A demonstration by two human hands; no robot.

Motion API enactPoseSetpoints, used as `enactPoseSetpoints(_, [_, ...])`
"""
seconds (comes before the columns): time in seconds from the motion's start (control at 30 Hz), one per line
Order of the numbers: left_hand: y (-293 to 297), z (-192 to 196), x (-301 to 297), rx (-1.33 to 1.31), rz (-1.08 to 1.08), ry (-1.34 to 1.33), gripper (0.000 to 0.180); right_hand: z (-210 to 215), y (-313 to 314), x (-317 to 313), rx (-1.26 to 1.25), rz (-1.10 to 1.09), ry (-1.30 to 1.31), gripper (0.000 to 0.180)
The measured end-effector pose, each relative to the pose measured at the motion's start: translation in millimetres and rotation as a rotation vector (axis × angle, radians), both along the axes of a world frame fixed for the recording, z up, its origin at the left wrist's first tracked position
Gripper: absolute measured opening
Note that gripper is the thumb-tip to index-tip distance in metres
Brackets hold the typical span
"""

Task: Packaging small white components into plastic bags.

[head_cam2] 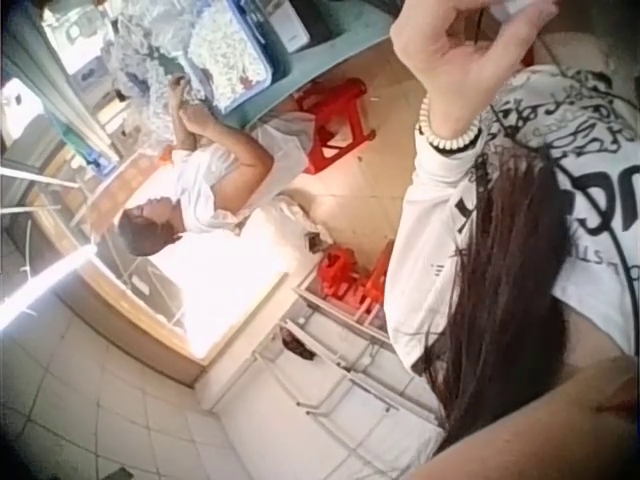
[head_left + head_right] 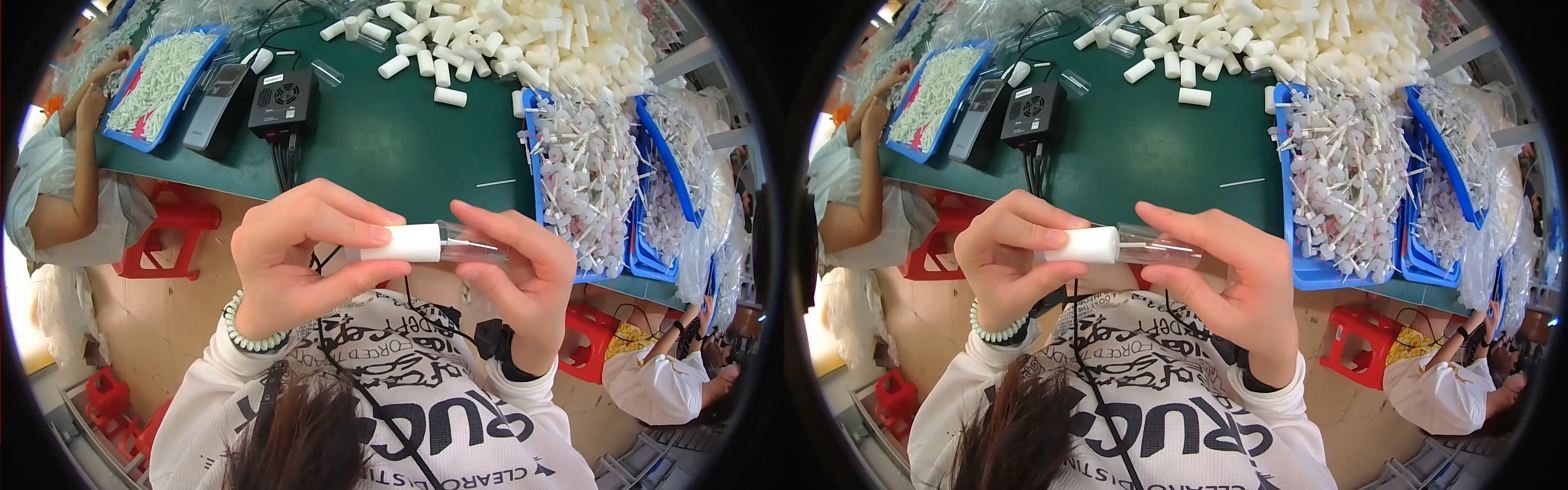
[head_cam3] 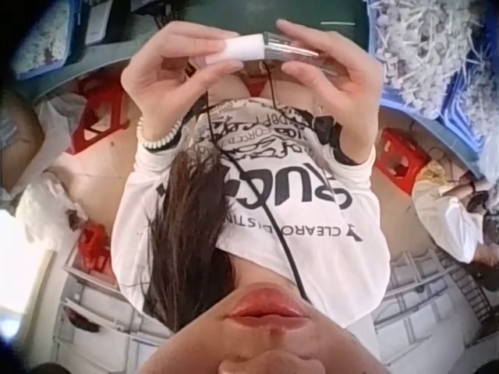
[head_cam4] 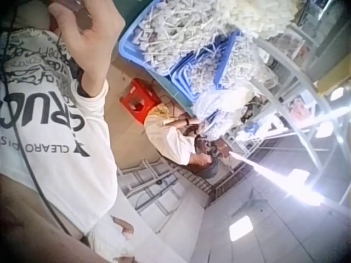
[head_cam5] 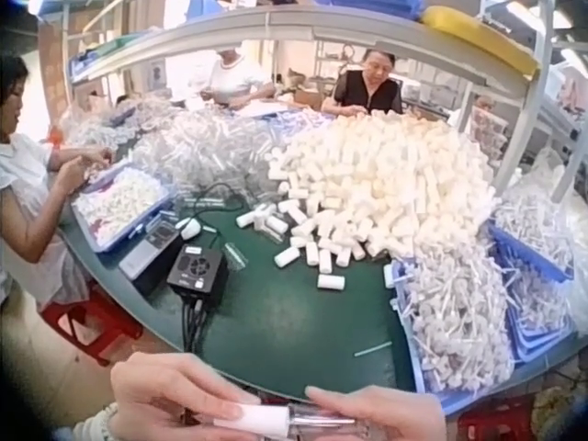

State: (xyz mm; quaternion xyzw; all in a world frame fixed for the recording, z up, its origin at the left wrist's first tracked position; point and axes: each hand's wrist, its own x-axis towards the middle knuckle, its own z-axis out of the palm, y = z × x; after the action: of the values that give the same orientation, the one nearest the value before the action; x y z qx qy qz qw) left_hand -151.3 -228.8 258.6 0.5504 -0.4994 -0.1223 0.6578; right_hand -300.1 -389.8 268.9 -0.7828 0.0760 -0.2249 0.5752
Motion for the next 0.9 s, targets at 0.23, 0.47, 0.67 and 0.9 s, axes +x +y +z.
enactPoseSetpoints(0.23, [6.9,7.5,1.7,0.085,-0.096,-0.047,0.026,6.1,6.0,-5.8,-0.245,-0.007,-0.084,0.042])
enactPoseSetpoints(0.47, [10.0,22.4,-3.2,0.194,-0.085,-0.052,0.026,1.2,14.2,-6.0,-0.387,-0.041,-0.198,0.039])
enactPoseSetpoints(0.67, [4.3,18.1,-4.3,0.171,-0.160,-0.111,0.030,-0.7,11.2,-10.4,-0.122,0.026,-0.036,0.035])
enactPoseSetpoints(0.9, [4.9,18.3,-15.2,0.105,-0.095,0.571,0.027,-7.2,17.6,-11.7,-0.107,-0.053,-0.134,0.033])
